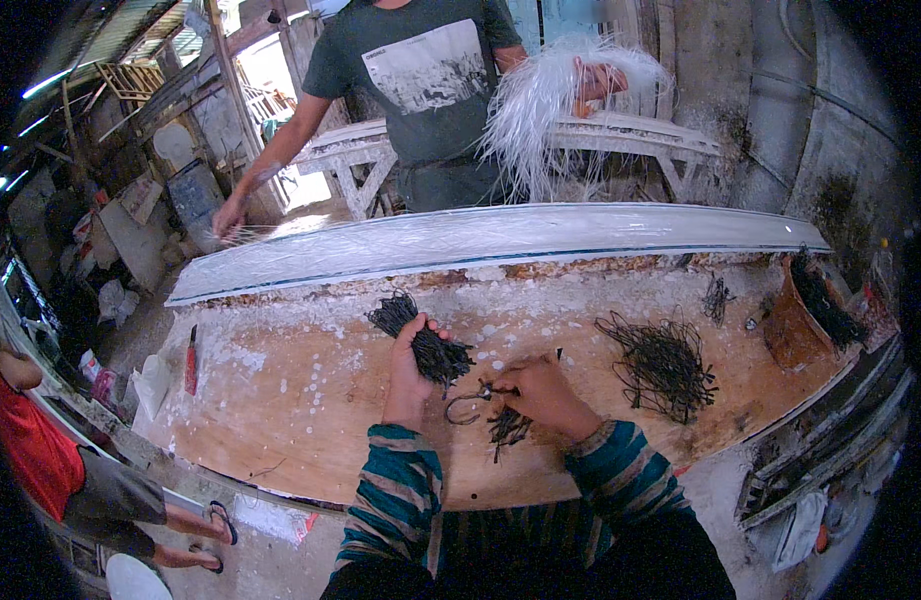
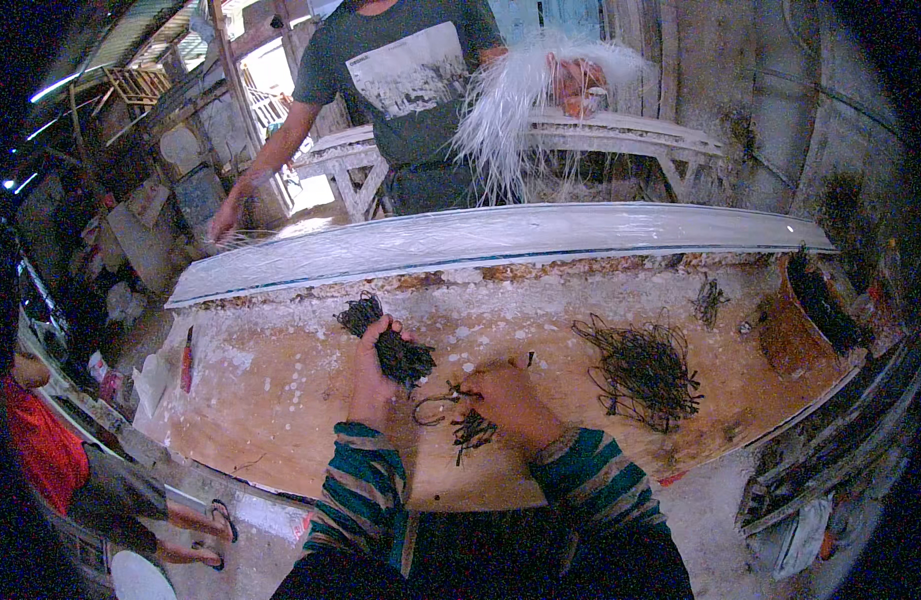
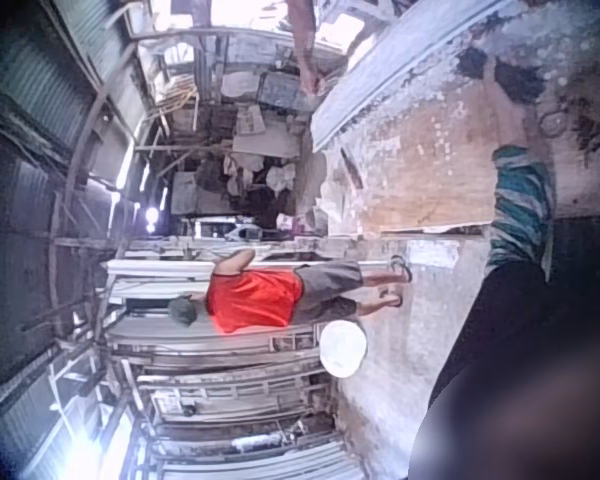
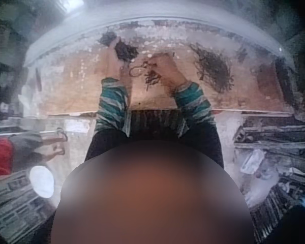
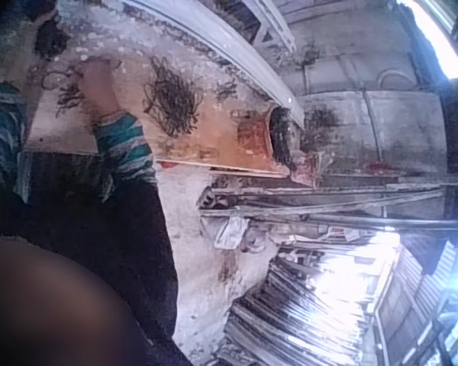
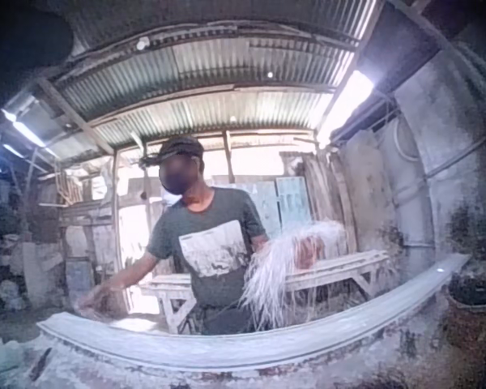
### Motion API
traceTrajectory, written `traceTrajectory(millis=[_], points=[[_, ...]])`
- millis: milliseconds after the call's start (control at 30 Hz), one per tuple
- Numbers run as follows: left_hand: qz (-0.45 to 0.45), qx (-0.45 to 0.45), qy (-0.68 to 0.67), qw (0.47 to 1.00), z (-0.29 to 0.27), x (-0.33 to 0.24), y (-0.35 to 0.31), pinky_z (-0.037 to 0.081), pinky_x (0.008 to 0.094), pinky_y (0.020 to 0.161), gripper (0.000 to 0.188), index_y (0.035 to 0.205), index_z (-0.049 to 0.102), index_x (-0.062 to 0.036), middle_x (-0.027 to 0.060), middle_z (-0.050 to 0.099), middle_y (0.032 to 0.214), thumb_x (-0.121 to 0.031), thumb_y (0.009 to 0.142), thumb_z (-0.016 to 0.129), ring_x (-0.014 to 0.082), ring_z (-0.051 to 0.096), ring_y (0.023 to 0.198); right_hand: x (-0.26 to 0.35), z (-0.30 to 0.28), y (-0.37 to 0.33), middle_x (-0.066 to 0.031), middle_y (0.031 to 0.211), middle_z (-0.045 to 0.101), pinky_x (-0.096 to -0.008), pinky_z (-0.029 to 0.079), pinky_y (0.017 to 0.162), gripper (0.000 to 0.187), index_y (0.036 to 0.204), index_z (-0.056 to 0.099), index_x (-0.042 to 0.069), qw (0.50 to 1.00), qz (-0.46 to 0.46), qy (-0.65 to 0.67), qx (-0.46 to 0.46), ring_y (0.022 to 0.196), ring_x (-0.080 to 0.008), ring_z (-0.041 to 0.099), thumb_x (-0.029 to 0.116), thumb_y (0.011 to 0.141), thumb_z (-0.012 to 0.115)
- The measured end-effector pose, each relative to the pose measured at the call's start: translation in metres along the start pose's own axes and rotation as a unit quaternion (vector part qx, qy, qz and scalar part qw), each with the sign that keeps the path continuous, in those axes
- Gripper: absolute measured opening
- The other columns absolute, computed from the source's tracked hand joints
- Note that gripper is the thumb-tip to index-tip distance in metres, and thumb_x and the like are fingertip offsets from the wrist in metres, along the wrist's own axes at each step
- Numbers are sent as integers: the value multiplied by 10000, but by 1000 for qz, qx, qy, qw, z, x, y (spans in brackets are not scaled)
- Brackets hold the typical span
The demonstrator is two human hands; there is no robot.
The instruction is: The person repeatedly picks up small black cords from a pile on a wooden workbench and ties them into bundles by hand. A coworker in the background applies a white substance to a long curved object and handles white fibrous material.
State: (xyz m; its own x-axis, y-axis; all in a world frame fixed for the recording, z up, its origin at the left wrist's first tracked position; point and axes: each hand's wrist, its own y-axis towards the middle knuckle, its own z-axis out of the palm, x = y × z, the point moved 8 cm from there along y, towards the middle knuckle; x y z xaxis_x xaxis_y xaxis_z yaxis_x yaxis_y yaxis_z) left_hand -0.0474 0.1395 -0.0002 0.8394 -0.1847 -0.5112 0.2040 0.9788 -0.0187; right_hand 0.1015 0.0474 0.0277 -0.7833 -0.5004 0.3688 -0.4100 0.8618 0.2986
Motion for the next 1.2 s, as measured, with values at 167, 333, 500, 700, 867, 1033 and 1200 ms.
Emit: traceTrajectory(millis=[167,333,500,700,867,1033,1200], points=[[-16,2,19,1000,4,4,-3,485,354,681,134,830,554,-83,34,572,730,-177,786,637,203,570,684,-8,-16,0,-83,790,636,-444,378,771,150,831,672,120,998,49,9,-45,787,-288,586,169,709,600],[-70,5,24,997,10,16,-9,492,364,669,137,837,554,-82,36,568,724,-182,788,633,198,572,677,-30,-30,-2,-96,834,638,-473,381,786,142,824,658,98,987,93,61,-115,826,-291,587,158,703,614],[-122,-7,68,990,22,31,-22,504,363,658,147,840,553,-71,39,566,713,-191,794,624,197,575,663,-24,-72,-7,-85,827,635,-368,433,730,116,822,643,69,951,75,103,-282,807,-242,593,31,714,627],[-189,45,91,977,33,57,-30,513,341,631,153,858,569,-67,50,589,734,-194,796,627,192,591,685,6,-82,-13,-82,956,626,-356,431,795,153,859,622,81,936,-91,115,-321,904,-215,582,-17,743,605],[-261,46,61,962,20,76,-33,521,330,639,146,892,584,-65,57,615,799,-180,806,610,187,610,735,23,-54,-9,-43,1065,617,-418,310,965,173,881,602,100,956,-135,168,-198,1056,-224,546,-17,754,596],[-228,68,59,969,22,76,-30,526,330,667,168,921,590,-66,58,624,837,-197,816,602,187,618,756,32,-47,-8,13,1104,615,-459,236,1011,173,891,583,123,967,-141,123,-175,1180,-209,464,-5,774,587],[-242,94,5,966,25,78,-29,525,332,668,216,948,592,-69,58,628,849,-246,826,606,186,618,753,27,-50,-5,28,1099,618,-461,209,1023,131,871,583,123,970,-100,126,-183,1242,-209,388,13,801,573]])
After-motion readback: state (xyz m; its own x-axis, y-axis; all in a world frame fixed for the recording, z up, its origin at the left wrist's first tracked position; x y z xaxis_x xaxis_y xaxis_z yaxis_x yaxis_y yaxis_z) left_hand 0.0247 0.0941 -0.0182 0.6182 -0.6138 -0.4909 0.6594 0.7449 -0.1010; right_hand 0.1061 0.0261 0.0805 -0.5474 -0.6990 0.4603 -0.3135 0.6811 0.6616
